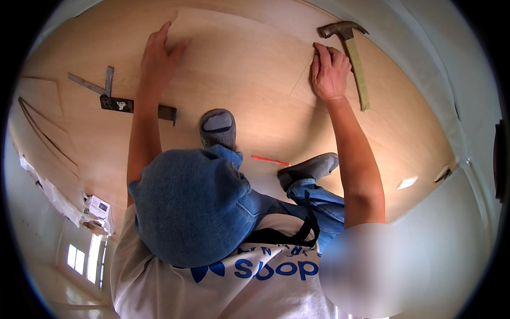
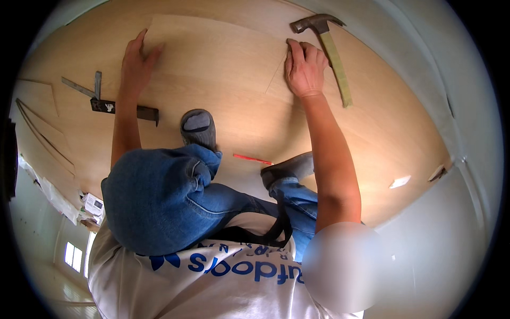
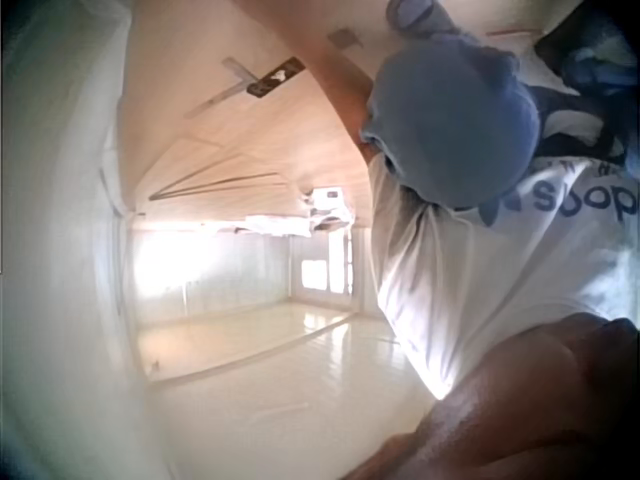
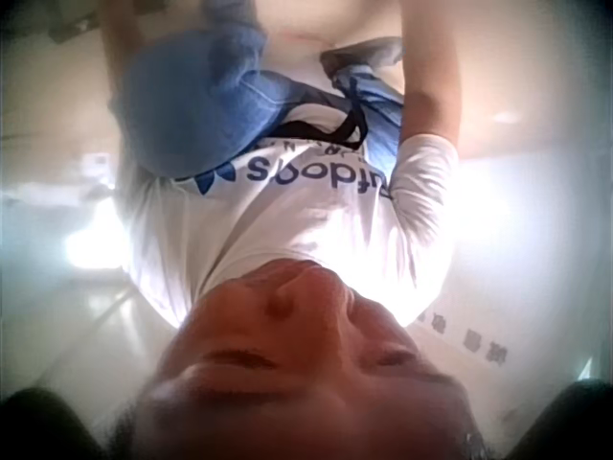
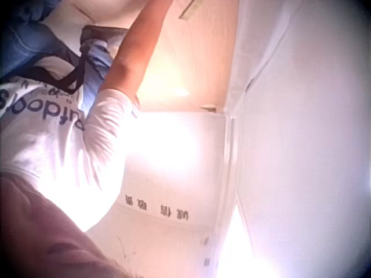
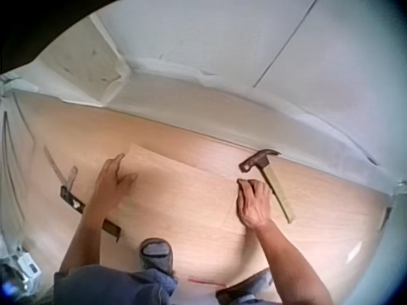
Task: The person installs a laminate floor panel by hand and with a hammer, positioning it against the wall, using a metal tool to pull it into place, and marking a cut line with a pencil and square.
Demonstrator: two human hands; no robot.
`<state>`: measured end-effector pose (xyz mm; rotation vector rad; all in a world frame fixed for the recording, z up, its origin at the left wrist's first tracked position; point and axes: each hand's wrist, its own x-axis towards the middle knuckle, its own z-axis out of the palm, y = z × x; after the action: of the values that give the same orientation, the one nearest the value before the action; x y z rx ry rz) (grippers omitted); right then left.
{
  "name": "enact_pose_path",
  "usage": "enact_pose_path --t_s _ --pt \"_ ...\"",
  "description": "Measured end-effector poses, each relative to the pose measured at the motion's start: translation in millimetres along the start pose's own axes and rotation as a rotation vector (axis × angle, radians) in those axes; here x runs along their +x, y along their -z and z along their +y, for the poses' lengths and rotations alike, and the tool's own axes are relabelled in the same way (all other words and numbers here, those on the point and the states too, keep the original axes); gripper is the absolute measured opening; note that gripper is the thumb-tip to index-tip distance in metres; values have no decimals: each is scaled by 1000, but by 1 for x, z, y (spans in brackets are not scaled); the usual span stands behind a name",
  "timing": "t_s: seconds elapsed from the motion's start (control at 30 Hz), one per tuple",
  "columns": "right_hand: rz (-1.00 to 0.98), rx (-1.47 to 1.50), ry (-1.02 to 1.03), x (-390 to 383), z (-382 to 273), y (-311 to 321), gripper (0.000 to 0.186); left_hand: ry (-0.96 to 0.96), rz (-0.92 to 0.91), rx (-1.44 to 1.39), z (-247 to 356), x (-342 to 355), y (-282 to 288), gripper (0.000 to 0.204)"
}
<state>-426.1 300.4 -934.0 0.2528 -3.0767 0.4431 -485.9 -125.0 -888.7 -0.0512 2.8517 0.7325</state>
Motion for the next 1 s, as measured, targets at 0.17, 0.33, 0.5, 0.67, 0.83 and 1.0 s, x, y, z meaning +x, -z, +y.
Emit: enact_pose_path --t_s 0.17,0.33,0.5,0.67,0.83,1.0 --pt "38 54 -29 3 2 -7 40 50 25 -32 12 -4 5 65" --pt "59 62 -19 5 4 -9 40 66 44 -77 23 -10 16 66" --pt "64 50 -12 4 5 -12 41 31 60 9 33 -13 27 65" --pt "74 55 -7 5 3 -12 39 -20 42 -14 11 -9 19 65" --pt "80 64 -1 5 2 -13 36 101 23 -88 9 -7 8 62" --pt "107 70 -13 3 1 -15 34 51 53 4 27 -14 27 61"
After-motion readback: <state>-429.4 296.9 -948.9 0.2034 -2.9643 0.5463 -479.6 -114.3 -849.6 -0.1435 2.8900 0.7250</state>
